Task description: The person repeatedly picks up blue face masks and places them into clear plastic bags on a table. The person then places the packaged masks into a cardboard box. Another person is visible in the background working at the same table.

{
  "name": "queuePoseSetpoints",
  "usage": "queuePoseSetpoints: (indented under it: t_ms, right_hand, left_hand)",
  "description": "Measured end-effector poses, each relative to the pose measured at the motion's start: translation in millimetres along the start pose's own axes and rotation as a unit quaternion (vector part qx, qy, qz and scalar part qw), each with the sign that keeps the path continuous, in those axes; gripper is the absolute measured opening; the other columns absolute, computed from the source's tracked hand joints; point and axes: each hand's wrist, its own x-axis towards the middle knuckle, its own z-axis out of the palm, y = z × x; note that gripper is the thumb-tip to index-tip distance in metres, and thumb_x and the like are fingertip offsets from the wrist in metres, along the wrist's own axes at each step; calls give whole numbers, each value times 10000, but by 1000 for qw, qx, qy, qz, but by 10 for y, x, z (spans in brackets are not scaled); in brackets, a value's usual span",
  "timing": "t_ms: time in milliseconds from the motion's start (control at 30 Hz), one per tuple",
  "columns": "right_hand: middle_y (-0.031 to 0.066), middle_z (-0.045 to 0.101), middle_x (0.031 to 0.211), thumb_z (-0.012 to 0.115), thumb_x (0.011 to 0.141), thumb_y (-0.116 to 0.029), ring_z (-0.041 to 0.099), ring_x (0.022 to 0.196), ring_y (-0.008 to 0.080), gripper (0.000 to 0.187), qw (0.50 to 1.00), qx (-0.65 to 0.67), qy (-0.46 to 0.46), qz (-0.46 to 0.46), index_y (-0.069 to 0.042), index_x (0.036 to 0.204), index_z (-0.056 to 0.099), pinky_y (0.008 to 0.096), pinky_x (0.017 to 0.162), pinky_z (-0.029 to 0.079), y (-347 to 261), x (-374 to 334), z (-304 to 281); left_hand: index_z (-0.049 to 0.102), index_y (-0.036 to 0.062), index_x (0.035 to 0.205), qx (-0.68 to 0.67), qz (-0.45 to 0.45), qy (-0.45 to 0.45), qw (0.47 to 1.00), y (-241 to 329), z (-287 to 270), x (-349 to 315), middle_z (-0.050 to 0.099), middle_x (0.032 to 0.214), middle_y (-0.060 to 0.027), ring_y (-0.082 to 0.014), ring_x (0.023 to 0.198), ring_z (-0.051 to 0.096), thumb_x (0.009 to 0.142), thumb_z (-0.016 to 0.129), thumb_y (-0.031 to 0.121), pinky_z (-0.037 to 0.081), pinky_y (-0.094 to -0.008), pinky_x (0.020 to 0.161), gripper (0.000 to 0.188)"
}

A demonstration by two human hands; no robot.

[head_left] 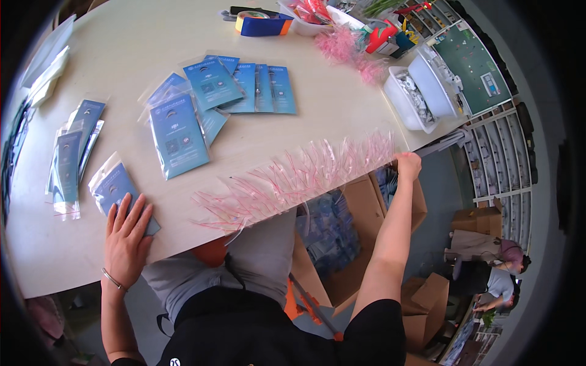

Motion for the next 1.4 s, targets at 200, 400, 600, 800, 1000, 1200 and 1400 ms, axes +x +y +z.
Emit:
queuePoseSetpoints:
  t_ms: [200,400,600,800,1000,1200,1400]
  right_hand:
    - [102,687,864,699,874,-63,639,783,201,111,932,249,189,-182,22,943,681,332,736,519,-597,-690,-530]
    - [80,663,1232,803,688,-48,570,1219,260,465,654,312,-313,-614,-92,1132,674,417,1017,406,-1851,-3468,-855]
    - [33,690,1217,707,802,-101,581,1211,226,183,622,321,-290,-653,-108,985,693,408,961,402,-2075,-4062,-598]
    - [27,718,1176,752,780,-92,611,1167,240,119,650,337,-291,-616,-97,884,693,417,938,392,-2015,-4114,-610]
    - [36,711,1183,768,803,-141,587,1188,276,106,697,312,-282,-580,-92,861,693,429,993,339,-2035,-4214,-690]
    - [113,594,1276,727,870,-188,439,1279,364,131,768,272,-310,-489,-82,832,660,490,1060,275,-2040,-4379,-762]
    - [135,528,1282,718,874,-189,381,1305,389,162,779,246,-343,-464,-64,820,630,520,1074,254,-2106,-4388,-830]
  left_hand:
    - [496,89,1436,-43,66,-36,996,37,-102,37,455,1526,-85,-309,1458,344,797,721,107,218,-486,1211,679]
    - [366,40,1479,-135,95,-40,985,-7,-118,-31,465,1502,-128,-302,1440,378,823,739,146,253,-484,1201,762]
    - [514,67,1214,-229,135,8,964,-127,-21,-79,448,1508,-160,-331,1445,371,782,798,170,246,-513,1199,528]
    - [600,114,1039,-136,103,-21,985,-269,-215,-449,503,1471,-106,-323,1397,441,780,805,200,356,-510,1138,341]
    - [642,98,892,-149,82,112,979,-271,8,-574,603,1357,-86,-313,1309,532,728,816,147,410,-494,1084,244]
    - [647,79,775,-191,-42,147,970,-133,-4,-569,614,1293,-128,-358,1276,521,687,808,81,402,-478,1043,183]
    - [647,66,749,-204,-121,153,959,-32,-2,-576,586,1218,-137,-388,1242,482,676,795,47,379,-470,1028,166]
